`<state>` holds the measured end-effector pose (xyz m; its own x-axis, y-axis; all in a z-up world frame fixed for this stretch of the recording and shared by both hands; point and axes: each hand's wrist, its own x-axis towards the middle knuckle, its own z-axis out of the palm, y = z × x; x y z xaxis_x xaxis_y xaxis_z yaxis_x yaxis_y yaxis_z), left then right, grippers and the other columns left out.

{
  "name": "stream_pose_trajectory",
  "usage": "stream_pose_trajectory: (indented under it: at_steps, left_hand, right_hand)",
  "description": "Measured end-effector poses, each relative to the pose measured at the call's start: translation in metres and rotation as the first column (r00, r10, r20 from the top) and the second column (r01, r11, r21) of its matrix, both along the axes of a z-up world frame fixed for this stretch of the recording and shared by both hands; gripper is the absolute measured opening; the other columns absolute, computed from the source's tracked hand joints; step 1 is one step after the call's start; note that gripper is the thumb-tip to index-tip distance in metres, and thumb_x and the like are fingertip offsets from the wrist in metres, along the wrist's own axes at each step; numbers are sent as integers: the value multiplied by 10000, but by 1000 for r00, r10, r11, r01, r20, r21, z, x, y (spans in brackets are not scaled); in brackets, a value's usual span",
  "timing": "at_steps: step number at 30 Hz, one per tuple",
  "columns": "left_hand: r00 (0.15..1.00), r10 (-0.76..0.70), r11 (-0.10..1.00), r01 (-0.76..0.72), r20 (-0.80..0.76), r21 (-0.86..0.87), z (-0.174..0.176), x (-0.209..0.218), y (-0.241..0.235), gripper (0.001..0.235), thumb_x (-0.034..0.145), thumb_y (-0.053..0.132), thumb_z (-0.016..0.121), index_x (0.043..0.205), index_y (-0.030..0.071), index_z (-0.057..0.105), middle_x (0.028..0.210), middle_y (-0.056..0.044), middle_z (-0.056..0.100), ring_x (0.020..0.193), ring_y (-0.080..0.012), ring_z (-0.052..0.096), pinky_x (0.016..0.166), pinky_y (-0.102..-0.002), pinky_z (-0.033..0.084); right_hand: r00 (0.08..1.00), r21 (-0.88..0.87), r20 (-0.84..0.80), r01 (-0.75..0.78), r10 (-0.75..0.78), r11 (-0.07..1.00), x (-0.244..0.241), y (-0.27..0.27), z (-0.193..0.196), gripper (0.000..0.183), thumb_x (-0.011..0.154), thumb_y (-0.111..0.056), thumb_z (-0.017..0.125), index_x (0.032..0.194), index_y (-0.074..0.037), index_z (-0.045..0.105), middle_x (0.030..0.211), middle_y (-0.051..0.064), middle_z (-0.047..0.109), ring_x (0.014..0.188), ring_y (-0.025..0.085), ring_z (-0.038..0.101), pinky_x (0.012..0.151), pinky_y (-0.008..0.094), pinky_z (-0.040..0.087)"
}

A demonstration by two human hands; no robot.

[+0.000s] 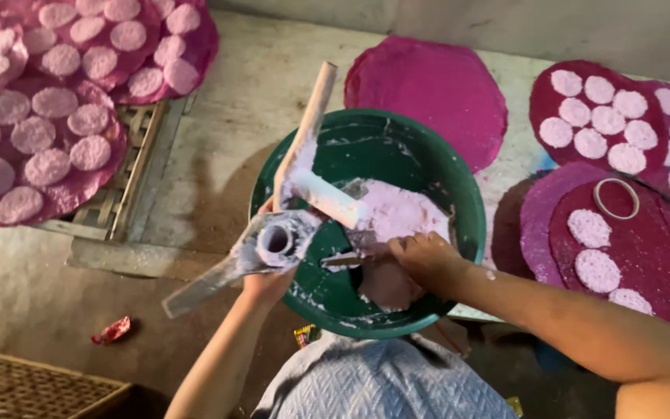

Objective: The person scoops pink dough from a green bowl into a shaping tool and then presses the tool onto large circular bases to form small round patterns, occasionally adjusting them with a metal ring.

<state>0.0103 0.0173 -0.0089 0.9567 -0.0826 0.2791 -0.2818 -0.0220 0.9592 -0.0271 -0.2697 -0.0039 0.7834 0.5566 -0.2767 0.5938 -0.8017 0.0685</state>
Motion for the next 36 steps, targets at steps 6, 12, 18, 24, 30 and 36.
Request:
stream_pose_trajectory:
  at_steps: [6, 12, 18, 24, 30, 36]
  left_hand:
    - [990, -131, 953, 113, -46, -282, -9, -1, -3, 727, 878, 81, 776, 1494, 10, 396, 1323, -76, 638, 1197, -135, 627, 1053, -295, 503]
    - [999, -29, 998, 27, -19, -61, -12, -6, 0, 603, 911, 65, 807, 1448, -4, 544, 1357, -101, 661, 1208, -161, 650, 1062, -311, 521]
    - [995, -63, 981, 48, -80, -187, -7, -5, 2, 694, 881, 110, 792, 1483, 11, 461, 1283, -81, 658, 1142, -131, 634, 1013, -287, 520]
    - [992, -83, 974, 62, -90, -218, 4, -3, -1, 647, 891, 120, 794, 1452, 5, 492, 1333, -70, 632, 1183, -127, 610, 1027, -285, 505]
    - [993, -113, 988, 110, -28, -107, 24, 11, 3, 664, 892, 128, 783, 1487, 29, 505, 1301, -73, 680, 1189, -165, 644, 1042, -315, 517]
    - [961, -101, 845, -53, 257, 533, 56, 26, -1, 805, 774, 317, 826, 1478, 141, 476, 1333, -80, 656, 1113, -265, 674, 867, -378, 563]
  right_hand:
    - [932, 29, -318, 193, -174, 981, 28, 22, 28, 453, 999, -322, 569, 1450, -342, 538, 1200, 203, 621, 951, 356, 683, 800, 434, 546]
    - [913, -69, -136, 378, -384, 923, 56, 46, 13, 244, 978, -161, 551, 1171, -47, 648, 1017, 197, 737, 953, 342, 720, 805, 396, 558]
    - [998, -152, 53, 52, -45, 987, 6, 38, -31, 262, 901, -97, 583, 1127, 27, 632, 819, 136, 713, 701, 267, 730, 541, 360, 580]
    - [971, -149, -223, 49, -81, 988, -50, 9, -1, 251, 928, -112, 563, 1125, 34, 615, 808, 157, 715, 740, 322, 737, 621, 438, 582]
    - [688, 181, -708, 394, -158, 901, -22, -26, 84, 293, 913, -178, 614, 1146, -67, 755, 1037, 165, 769, 994, 334, 728, 834, 405, 547]
    - [544, 171, -713, 746, -441, 644, -28, -55, 174, 382, 967, -235, 632, 1318, -117, 728, 1041, 180, 777, 953, 356, 685, 813, 429, 587]
